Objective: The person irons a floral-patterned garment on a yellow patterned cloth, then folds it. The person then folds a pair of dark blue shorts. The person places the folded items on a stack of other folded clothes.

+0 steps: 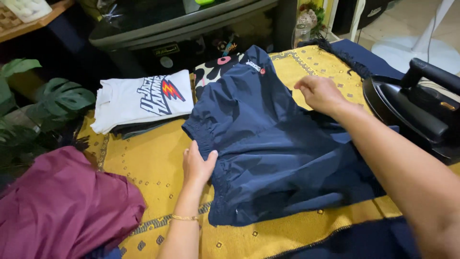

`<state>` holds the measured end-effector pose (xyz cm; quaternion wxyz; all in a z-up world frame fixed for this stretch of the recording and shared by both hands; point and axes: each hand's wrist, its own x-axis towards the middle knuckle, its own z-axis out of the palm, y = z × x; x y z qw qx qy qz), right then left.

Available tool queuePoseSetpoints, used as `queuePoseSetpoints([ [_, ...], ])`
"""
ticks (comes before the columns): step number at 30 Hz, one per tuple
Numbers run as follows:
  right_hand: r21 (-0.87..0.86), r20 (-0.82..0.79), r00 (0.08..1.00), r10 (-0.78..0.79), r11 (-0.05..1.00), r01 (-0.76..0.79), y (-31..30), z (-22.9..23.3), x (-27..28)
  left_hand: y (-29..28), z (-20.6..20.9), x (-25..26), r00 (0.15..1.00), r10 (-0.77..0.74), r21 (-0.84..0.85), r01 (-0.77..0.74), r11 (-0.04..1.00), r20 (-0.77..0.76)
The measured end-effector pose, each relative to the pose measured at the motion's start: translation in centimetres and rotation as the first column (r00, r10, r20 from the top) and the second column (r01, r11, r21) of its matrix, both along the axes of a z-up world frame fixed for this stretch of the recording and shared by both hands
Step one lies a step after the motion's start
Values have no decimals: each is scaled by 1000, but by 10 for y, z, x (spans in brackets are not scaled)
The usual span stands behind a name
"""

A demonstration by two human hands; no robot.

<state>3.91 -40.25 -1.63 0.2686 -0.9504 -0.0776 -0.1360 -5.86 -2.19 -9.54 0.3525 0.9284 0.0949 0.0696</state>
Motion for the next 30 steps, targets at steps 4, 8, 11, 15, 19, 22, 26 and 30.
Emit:
queuePoseSetpoints([
  [4, 118, -59, 998, 21, 993, -14, 13, -27, 40, -2, -2, 6, 998, 50, 24, -50, 998, 28],
  [8, 276, -91, 977, 194, 947, -162, 16, -69, 69, -2, 14, 9, 997, 60, -85, -65, 994, -58],
  [11, 203, -62, 986, 155, 969, -140, 1, -92, 88, -11, 15, 10, 995, 56, -177, -70, 982, -82],
  [15, 453, -43, 988, 149, 884, -114, -8, -66, 63, -24, 24, 6, 999, -39, -104, 35, 994, -36],
  [19, 488, -53, 998, 45, 873, -13, -62, -47, 88, -37, 12, 1, 999, -39, 230, 45, 972, -33],
  [22, 651, 41, 931, -362, 717, 250, -99, -42, 110, -31, 3, 8, 996, -37, 242, 55, 969, -76],
  [26, 749, -33, 913, -406, 595, 291, -71, -5, 73, -27, -18, 16, 1000, -7, 219, 7, 976, -2],
  [30, 768, -181, 915, -361, 530, 361, -59, -3, 51, -21, -24, 19, 999, 9, 120, -15, 993, 53],
])
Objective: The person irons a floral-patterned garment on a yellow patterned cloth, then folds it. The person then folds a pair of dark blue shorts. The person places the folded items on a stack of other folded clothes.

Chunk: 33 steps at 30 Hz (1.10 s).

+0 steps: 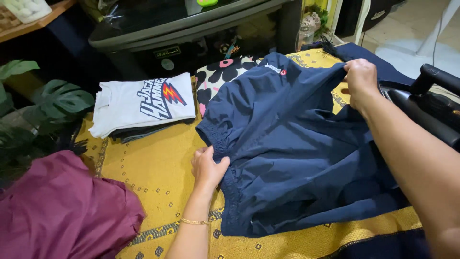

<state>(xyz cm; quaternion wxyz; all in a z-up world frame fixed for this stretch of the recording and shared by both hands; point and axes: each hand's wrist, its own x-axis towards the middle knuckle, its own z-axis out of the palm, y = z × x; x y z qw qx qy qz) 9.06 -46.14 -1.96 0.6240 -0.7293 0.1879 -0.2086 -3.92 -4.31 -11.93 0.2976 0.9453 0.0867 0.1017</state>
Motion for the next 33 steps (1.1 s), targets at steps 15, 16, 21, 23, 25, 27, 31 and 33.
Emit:
queuePoseSetpoints([
  [15, -702, -532, 847, 1, 559, -441, -8, -75, -21, -47, 79, -19, 996, 19, -846, -87, 527, -90],
  [16, -702, -533, 846, -3, 560, -440, 5, -46, -49, -29, 65, -13, 996, 15, -846, -86, 527, -92],
  [21, -235, -930, 341, 139, 490, -840, -4, 8, -95, 39, 53, -15, 984, 124, -807, -174, 564, -125],
  [23, -149, -896, 363, 256, 595, -789, -2, 27, -91, 50, 39, -10, 986, 87, -764, -168, 623, -146],
  [25, -57, -840, 402, 363, 678, -733, 7, 39, -81, 51, 42, -9, 985, 55, -720, -155, 677, -160],
  [27, 126, -519, 701, 490, 854, -504, 23, 40, -70, 40, 59, -15, 992, 6, -849, -111, 516, -125],
  [31, 122, -467, 797, 382, 921, -370, 31, -24, 3, 51, 15, 5, 994, 11, -905, -101, 414, -106],
  [33, 88, -473, 826, 307, 949, -303, 57, -30, 16, 55, -2, 9, 991, 34, -902, -135, 411, -132],
])
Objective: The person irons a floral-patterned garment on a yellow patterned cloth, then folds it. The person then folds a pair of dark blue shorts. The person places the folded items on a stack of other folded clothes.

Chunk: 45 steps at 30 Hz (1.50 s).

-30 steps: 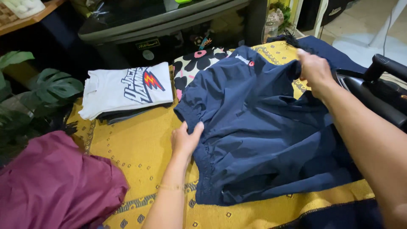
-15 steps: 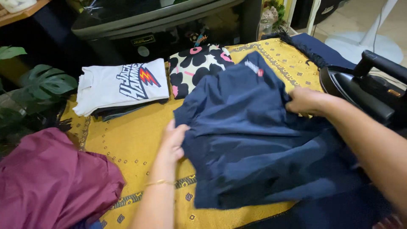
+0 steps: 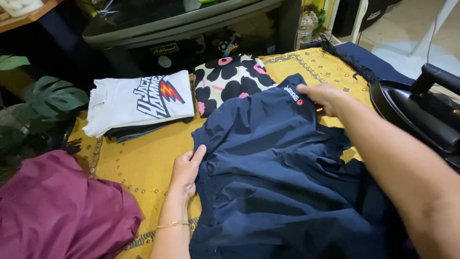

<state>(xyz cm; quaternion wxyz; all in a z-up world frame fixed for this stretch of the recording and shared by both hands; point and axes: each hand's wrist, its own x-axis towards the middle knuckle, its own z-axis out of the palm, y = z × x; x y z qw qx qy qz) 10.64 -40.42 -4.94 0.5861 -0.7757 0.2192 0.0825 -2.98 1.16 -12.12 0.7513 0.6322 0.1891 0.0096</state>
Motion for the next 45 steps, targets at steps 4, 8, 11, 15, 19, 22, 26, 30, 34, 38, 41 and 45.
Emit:
queuePoseSetpoints([
  [4, 183, 35, 995, -90, 980, 82, -1, -33, 44, 7, 5, -2, 999, 3, -71, -6, 997, -41],
  [8, 521, 41, 994, -99, 851, 64, -22, -20, 47, 2, 35, -18, 998, 56, -244, -59, 968, -18],
  [11, 578, 41, 998, -43, 816, 12, -36, 4, 39, 3, 35, -15, 996, 89, -308, -83, 948, 5],
  [15, 571, 79, 996, 35, 818, -74, -25, 58, -4, 2, 32, -13, 997, 81, -320, -72, 945, 16],
  [19, 429, 344, 931, -121, 903, -41, 4, 103, -32, 5, 37, -22, 998, -10, -300, 26, 954, 55],
  [22, 332, 440, 894, -86, 940, -73, 9, 111, -46, 1, 42, -26, 998, 3, -306, 17, 952, 63],
  [26, 80, 218, 975, -34, 997, 17, -12, 35, 0, -4, 40, -20, 1000, 8, -253, -1, 967, 25],
  [30, 136, 199, 944, -264, 961, 240, -79, -77, 83, -2, 28, -13, 998, 58, -276, -49, 960, 26],
  [34, 162, 135, 948, -288, 950, 266, -66, -52, 76, 3, 31, -9, 997, 62, -314, -44, 948, 46],
  [38, 295, -34, 993, -114, 948, 119, -37, -43, 69, 2, 40, -11, 1000, 12, -314, -4, 949, 23],
  [41, 371, 35, 990, -137, 922, 114, -37, -47, 81, 8, 31, -7, 1000, 6, -325, -2, 946, 11],
  [45, 399, 368, 868, -332, 900, 175, -51, -38, 90, 9, 25, -3, 998, 38, -385, -17, 923, 47],
])
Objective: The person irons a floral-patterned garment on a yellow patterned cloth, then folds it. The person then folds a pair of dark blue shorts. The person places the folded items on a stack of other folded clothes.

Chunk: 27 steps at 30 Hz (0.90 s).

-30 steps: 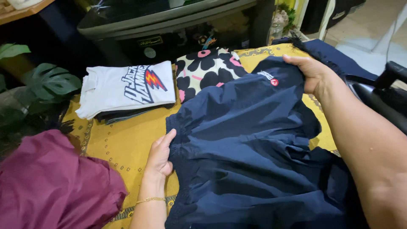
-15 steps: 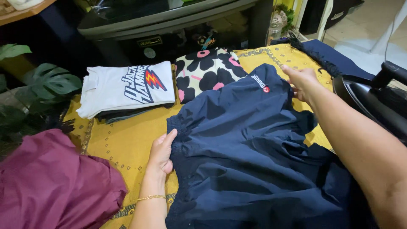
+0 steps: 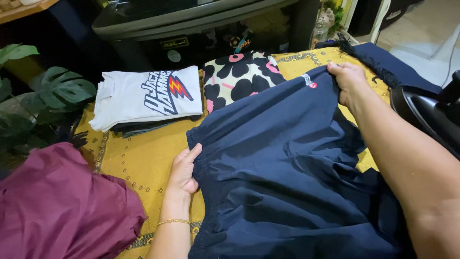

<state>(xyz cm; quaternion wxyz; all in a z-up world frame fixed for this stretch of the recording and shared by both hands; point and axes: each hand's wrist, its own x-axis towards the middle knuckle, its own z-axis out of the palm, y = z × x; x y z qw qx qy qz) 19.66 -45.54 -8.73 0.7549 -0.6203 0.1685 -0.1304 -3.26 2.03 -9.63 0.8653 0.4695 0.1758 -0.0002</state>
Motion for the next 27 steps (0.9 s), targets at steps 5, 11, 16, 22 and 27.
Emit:
queuePoseSetpoints([
  [5, -377, 76, 995, 64, 926, -31, 26, 44, -47, 2, 5, -4, 997, 36, 6, -37, 999, 75],
  [11, -826, -538, 843, -12, 205, -525, 31, 97, -158, -9, 42, -29, 991, -130, 42, 129, 991, 42],
  [16, -535, -840, 539, -57, 245, -809, 52, 112, -234, -7, 55, -49, 939, -338, 148, 344, 927, -65],
  [22, -680, -641, 765, 61, 417, -603, 43, 31, -188, 5, 30, -44, 981, -176, -20, 175, 984, -78],
  [27, -690, -238, 931, 278, 626, -364, 32, 22, -175, -12, 45, -69, 966, -250, -215, 232, 949, -59],
])
